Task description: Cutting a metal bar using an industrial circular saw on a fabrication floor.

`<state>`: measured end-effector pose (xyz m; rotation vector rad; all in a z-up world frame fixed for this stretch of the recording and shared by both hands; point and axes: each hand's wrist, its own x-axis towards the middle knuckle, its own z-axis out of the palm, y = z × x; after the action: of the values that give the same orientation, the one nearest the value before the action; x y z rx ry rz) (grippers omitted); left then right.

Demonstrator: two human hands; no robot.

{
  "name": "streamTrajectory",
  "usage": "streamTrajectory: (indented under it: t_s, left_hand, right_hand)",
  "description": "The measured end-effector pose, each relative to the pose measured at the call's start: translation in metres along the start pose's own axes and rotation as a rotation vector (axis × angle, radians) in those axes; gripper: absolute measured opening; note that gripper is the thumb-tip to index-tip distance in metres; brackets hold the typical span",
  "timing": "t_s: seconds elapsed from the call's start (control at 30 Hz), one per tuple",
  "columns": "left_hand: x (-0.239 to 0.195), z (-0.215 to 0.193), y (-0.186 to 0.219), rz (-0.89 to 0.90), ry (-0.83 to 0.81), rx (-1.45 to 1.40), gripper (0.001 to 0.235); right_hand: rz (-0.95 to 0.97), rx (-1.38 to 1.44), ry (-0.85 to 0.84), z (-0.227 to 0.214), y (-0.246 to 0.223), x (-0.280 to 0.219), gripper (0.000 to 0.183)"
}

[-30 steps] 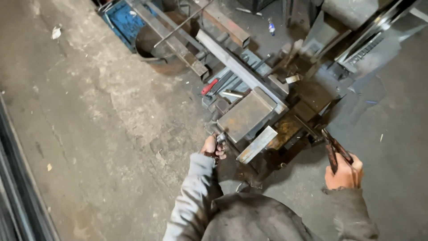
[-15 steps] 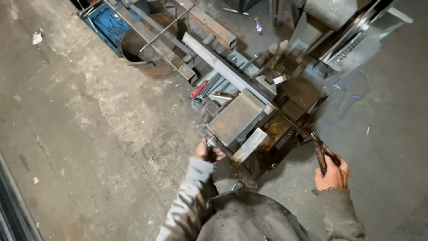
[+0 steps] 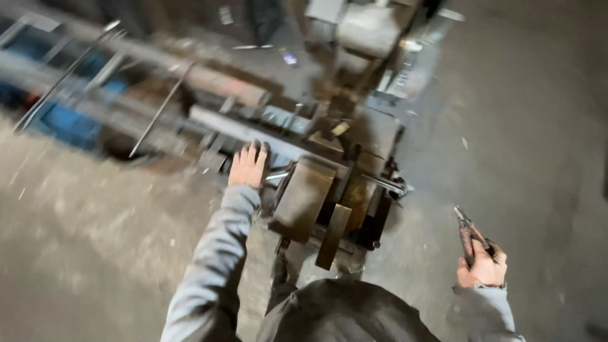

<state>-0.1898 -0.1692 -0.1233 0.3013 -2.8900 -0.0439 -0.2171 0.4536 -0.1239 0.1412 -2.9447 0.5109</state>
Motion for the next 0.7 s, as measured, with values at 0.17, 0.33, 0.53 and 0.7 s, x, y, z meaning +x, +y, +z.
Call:
streamTrajectory:
  t_s: [0.17, 0.33, 0.53, 0.7]
  left_hand:
    - [0.092, 0.071, -0.024, 0.403, -0.091, 0.122, 0.102]
    - [0.125, 0.116, -0.037, 0.486, -0.404, 0.092, 0.085]
    - [0.12, 0.108, -0.028, 0.484, -0.384, 0.0, 0.083]
    - [0.121, 0.095, -0.012, 0.495, -0.347, -0.007, 0.078]
  right_hand:
    - [0.271, 0.051, 0.113, 0.021, 0.019, -0.09, 0.074]
    - [0.427, -0.135, 0.136, 0.037, -0.007, -0.189, 0.072]
    - [0.5, -0.09, 0.119, 0.051, -0.057, -0.226, 0.063]
    - [0.452, -0.083, 0.131, 0.058, -0.081, -0.21, 0.064]
